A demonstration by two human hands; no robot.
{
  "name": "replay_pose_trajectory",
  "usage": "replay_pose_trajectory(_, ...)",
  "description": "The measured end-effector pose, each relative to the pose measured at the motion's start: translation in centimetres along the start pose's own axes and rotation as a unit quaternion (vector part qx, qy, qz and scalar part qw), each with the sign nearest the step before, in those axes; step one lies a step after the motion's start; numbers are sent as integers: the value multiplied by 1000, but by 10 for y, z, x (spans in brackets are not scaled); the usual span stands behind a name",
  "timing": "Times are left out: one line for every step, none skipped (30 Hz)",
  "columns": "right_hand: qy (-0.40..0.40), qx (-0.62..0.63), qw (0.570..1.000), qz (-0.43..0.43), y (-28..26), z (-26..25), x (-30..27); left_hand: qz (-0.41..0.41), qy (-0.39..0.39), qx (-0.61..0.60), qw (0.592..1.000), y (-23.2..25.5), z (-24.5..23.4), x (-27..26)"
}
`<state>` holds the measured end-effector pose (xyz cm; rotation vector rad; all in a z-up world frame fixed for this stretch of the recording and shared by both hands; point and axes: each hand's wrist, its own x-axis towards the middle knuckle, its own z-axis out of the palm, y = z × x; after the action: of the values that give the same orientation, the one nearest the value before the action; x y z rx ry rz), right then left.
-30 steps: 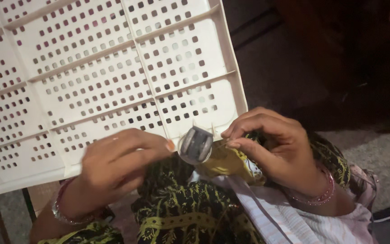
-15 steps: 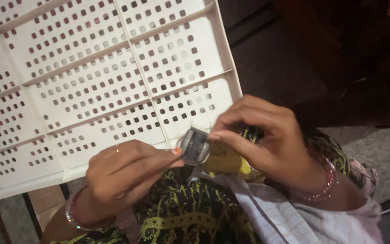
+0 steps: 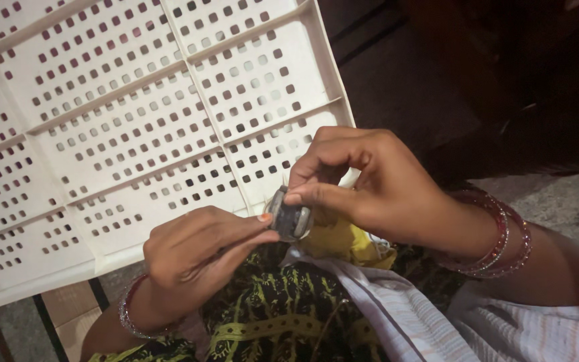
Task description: The person threads a thin wire through a hole in a plastic tray and around the base of a caster wheel, twisting the wire by hand to secure the wheel back onto the tray.
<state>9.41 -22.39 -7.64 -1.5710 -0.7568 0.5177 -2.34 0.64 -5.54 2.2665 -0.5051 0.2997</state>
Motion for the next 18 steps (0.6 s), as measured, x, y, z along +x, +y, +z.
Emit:
replay_pose_trajectory(2, 14, 1000, -3, 0, 0, 0, 0, 6, 0, 1000, 0, 1, 0)
replay_pose_trajectory(3, 28, 1000, -6, 1, -1, -1, 1, 6, 0, 1000, 0, 2, 0)
replay_pose_trajectory(2, 28, 1000, -6, 1, -1, -1, -1, 9, -3, 1000, 0, 2, 1)
replay_pose_trajectory(10, 22, 1000, -18, 1, -1, -2, -2, 11, -6, 1000, 0, 3, 1)
replay_pose_trajectory(18, 15, 999, -30, 1, -1, -3, -1, 12, -5, 1000, 0, 3, 2)
replay_pose_trajectory(18, 14, 999, -31, 2, -1, -3, -8, 15, -1, 1000, 1, 3, 2)
replay_pose_trajectory(17, 4, 999, -40, 2, -1, -4, -16, 15, 1, 1000, 3, 2, 3)
replay_pose_trajectory(17, -7, 999, -49, 2, -1, -4, -16, 14, 1, 1000, 5, 2, 3)
replay_pose_trajectory(19, -6, 999, -48, 3, 0, -4, -29, 11, 1, 1000, 6, 1, 4)
replay_pose_trajectory(24, 1, 999, -47, 4, 1, -3, -42, 9, 2, 999, 7, 1, 4)
replay_pose_trajectory(29, 7, 998, -47, 4, 1, -2, -41, 7, 1, 999, 7, 1, 5)
replay_pose_trajectory(31, 7, 998, -47, 3, 0, -2, -37, 11, -11, 999, 6, 2, 5)
replay_pose_trajectory(17, 3, 999, -50, 2, -2, -2, -34, 17, -22, 999, 6, 2, 5)
replay_pose_trajectory(3, 0, 999, -52, 1, -3, -1, -34, 17, -21, 999, 5, 2, 5)
replay_pose_trajectory(2, 0, 999, -52, 0, -3, 0, -36, 17, -21, 999, 5, 2, 3)
replay_pose_trajectory(5, -20, 998, -55, -2, -2, 0, -38, 17, -21, 999, 4, 2, 2)
replay_pose_trajectory(10, -41, 997, -57, -4, -2, 1, -37, 17, -21, 999, 3, 3, 2)
replay_pose_trajectory(10, -41, 997, -57, -6, -3, 0, -34, 19, -24, 999, 2, 5, 2)
